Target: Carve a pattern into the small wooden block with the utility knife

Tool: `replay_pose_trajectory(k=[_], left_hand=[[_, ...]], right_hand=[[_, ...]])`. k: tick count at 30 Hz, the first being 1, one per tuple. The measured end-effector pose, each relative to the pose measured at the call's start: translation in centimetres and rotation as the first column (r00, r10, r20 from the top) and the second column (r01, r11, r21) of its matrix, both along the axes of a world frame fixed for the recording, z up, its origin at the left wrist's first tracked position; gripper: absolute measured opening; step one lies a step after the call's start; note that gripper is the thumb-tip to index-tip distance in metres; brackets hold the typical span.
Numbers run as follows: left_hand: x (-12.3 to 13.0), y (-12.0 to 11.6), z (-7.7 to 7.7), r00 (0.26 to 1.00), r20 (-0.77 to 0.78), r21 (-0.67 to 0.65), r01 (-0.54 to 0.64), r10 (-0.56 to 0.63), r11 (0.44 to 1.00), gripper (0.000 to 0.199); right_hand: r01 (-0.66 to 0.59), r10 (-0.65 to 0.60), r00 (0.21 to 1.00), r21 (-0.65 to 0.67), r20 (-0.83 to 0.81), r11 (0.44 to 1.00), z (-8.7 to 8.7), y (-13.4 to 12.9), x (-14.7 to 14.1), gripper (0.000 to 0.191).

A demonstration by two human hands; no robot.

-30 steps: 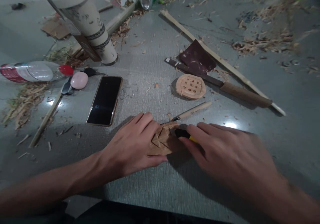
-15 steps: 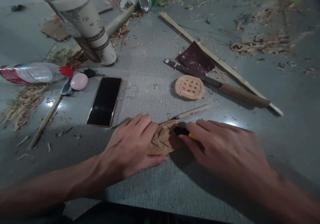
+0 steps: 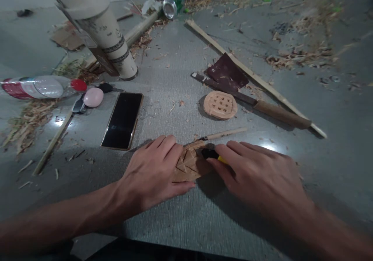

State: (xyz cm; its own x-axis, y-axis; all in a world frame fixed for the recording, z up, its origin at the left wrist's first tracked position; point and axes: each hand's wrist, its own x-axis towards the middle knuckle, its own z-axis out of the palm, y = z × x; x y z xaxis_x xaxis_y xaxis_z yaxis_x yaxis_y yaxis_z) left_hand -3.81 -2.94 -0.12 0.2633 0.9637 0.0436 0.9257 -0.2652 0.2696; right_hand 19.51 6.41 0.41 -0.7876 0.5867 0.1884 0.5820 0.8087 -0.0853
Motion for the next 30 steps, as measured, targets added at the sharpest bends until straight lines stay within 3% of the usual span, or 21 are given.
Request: replay_pose_trajectory(k=[9, 19, 25, 30], left_hand=[[0.2, -0.3, -0.2, 0.999, -0.01, 0.098, -0.04, 0.041, 0.994, 0.053], [0.4, -0.5, 0.1, 0.999, 0.024, -0.013, -0.043, 0.044, 0.999, 0.054], [0.0, 0.0, 0.1, 0.997, 0.08, -0.072, 0.003, 0.003, 0.997, 0.056], [-0.4, 0.3, -0.2, 0.988, 0.144, -0.08, 0.076, -0.063, 0.994, 0.055]], right_hand=[[0.087, -0.084, 0.996, -0.087, 0.031, 0.992, -0.9, -0.3, -0.6, 0.027], [0.08, -0.077, 0.997, -0.203, 0.019, 0.976, -1.2, 1.1, -0.1, 0.025], [0.116, -0.109, 0.992, -0.126, 0.06, 0.985, -0.9, 2.3, 0.5, 0.023], [0.103, -0.103, 0.995, -0.018, 0.004, 0.995, -1.0, 3.2, 0.7, 0.015]])
